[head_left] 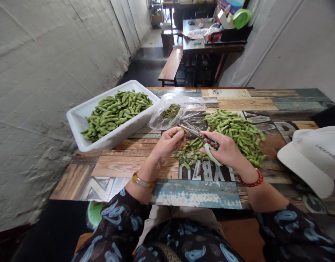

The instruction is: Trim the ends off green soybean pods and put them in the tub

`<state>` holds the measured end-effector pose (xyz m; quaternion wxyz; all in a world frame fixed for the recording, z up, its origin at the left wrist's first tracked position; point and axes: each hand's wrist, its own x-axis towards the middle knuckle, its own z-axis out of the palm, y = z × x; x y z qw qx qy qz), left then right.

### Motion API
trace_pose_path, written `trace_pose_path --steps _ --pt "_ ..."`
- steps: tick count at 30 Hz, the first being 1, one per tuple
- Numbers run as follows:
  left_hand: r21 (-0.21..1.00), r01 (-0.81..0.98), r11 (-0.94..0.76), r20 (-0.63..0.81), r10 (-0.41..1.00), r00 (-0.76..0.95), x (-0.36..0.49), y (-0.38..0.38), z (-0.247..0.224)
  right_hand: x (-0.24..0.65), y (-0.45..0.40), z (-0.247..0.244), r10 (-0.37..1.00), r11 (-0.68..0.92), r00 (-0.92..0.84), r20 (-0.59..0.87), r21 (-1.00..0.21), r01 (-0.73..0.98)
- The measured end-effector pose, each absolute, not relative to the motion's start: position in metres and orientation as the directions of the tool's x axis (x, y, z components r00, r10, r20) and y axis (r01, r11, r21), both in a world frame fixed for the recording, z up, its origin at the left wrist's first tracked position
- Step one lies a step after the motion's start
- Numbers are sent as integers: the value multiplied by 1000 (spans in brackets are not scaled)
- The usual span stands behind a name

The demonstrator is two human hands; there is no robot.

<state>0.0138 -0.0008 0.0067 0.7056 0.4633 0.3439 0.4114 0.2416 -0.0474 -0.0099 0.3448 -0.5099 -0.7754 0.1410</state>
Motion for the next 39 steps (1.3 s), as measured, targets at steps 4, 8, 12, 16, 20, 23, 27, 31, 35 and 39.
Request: trace_pose_path --steps 4,8,12,16,20,23,27,31,35,39 --pt "972 -188 141 -65 931 360 14 -2 6 242 -48 -10 894 436 -255 369 -579 689" --pt "987 -142 73 -28 955 296 15 -3 6 243 -48 -11 899 430 -266 349 -584 689" --pt "997 -79 -1 29 937 349 14 -2 7 245 -47 -12 894 441 -282 349 -571 692" --pt "996 -77 42 -10 926 377 12 -2 7 246 -46 -13 885 459 -301 355 -562 688" --pt "987 -134 89 -35 932 362 13 -2 6 246 -47 -12 889 451 -298 347 -556 698" --pt "979 -165 120 -58 938 342 14 -2 6 246 -46 -13 899 427 -261 353 -568 703" --pt "975 -185 121 -63 955 291 16 -1 5 247 -46 -14 908 397 -211 362 -582 709" --pt "973 -197 116 -63 965 254 16 0 2 245 -47 -13 893 435 -247 377 -576 693" --pt "966 -194 169 -100 940 325 16 0 0 242 -49 -13 891 447 -285 355 -569 690" --pt "954 -208 218 -125 914 385 17 -1 0 240 -49 -12 894 441 -287 344 -559 703"
